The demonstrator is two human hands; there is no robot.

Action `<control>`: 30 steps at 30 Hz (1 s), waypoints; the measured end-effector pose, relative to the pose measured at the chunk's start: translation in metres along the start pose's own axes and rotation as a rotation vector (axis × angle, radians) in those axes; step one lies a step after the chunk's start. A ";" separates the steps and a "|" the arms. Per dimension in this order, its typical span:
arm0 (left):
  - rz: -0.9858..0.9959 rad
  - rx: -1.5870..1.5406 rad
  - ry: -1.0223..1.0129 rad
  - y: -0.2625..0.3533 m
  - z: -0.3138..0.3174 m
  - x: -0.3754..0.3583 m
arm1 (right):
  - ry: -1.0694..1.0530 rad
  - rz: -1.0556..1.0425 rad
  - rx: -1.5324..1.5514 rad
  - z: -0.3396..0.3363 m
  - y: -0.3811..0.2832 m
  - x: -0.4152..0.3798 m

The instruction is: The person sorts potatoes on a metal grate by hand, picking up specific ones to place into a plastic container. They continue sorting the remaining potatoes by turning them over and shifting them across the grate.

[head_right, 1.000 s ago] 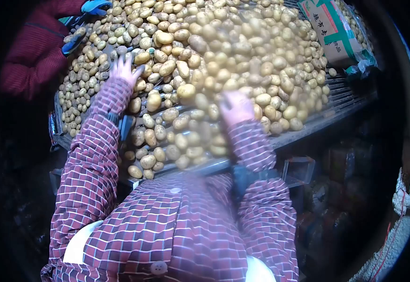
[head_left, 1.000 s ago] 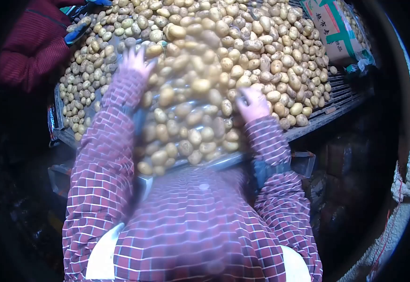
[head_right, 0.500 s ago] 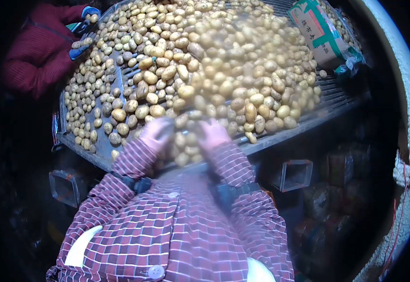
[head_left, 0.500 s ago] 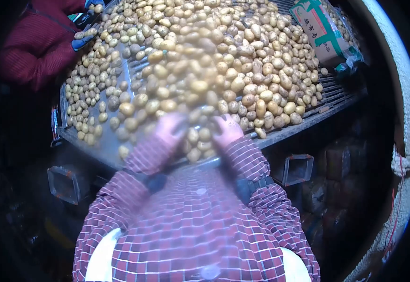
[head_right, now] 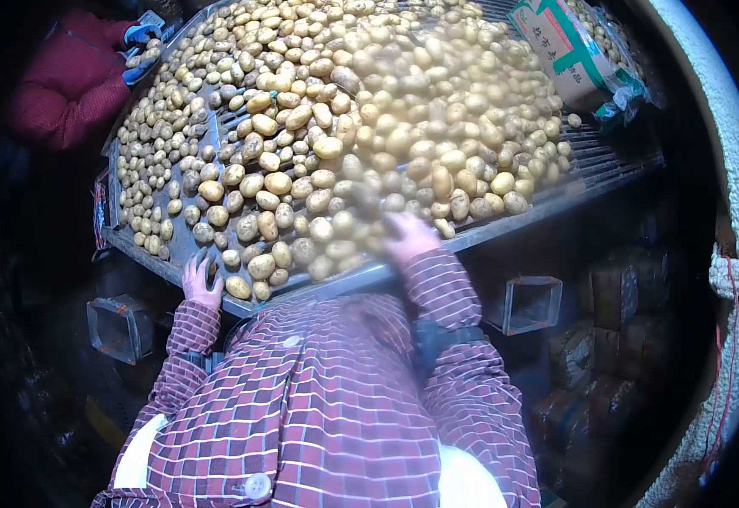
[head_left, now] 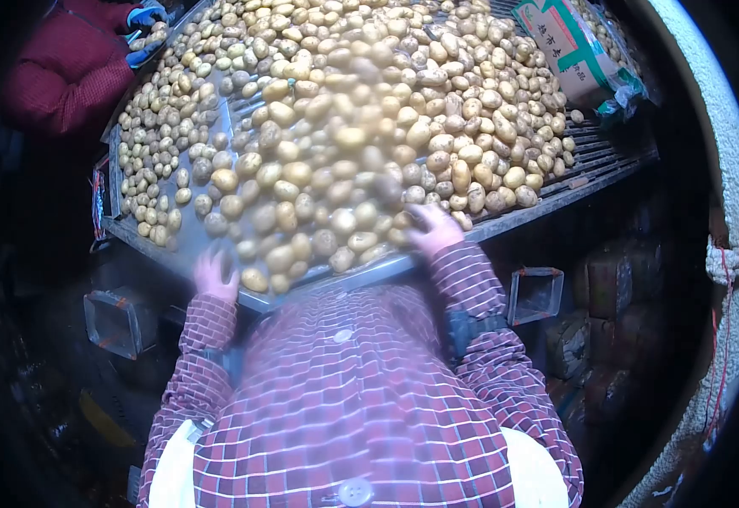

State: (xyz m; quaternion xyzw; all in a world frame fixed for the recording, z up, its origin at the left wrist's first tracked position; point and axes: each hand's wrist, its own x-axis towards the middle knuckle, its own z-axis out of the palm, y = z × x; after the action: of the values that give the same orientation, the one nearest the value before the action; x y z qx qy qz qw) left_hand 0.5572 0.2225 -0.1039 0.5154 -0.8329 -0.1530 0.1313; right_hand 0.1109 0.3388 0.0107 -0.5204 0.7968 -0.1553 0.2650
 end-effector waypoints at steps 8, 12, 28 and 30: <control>-0.040 -0.122 0.103 0.011 -0.004 0.017 | -0.086 0.110 -0.416 0.059 -0.021 0.024; 0.161 -0.235 0.161 0.070 -0.015 0.068 | -0.048 0.094 0.251 0.010 -0.017 0.014; 0.226 -0.105 -0.488 0.191 0.067 0.259 | -0.171 0.754 1.769 0.037 -0.041 -0.053; 0.228 -0.403 -0.346 0.185 0.062 0.233 | -0.180 0.498 1.629 0.062 -0.020 -0.048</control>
State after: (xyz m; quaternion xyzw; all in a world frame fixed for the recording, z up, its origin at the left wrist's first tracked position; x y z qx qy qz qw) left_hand 0.2813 0.0991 -0.0739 0.3480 -0.8484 -0.3852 0.1032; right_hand 0.1770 0.3759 -0.0163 0.0122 0.5038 -0.5746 0.6448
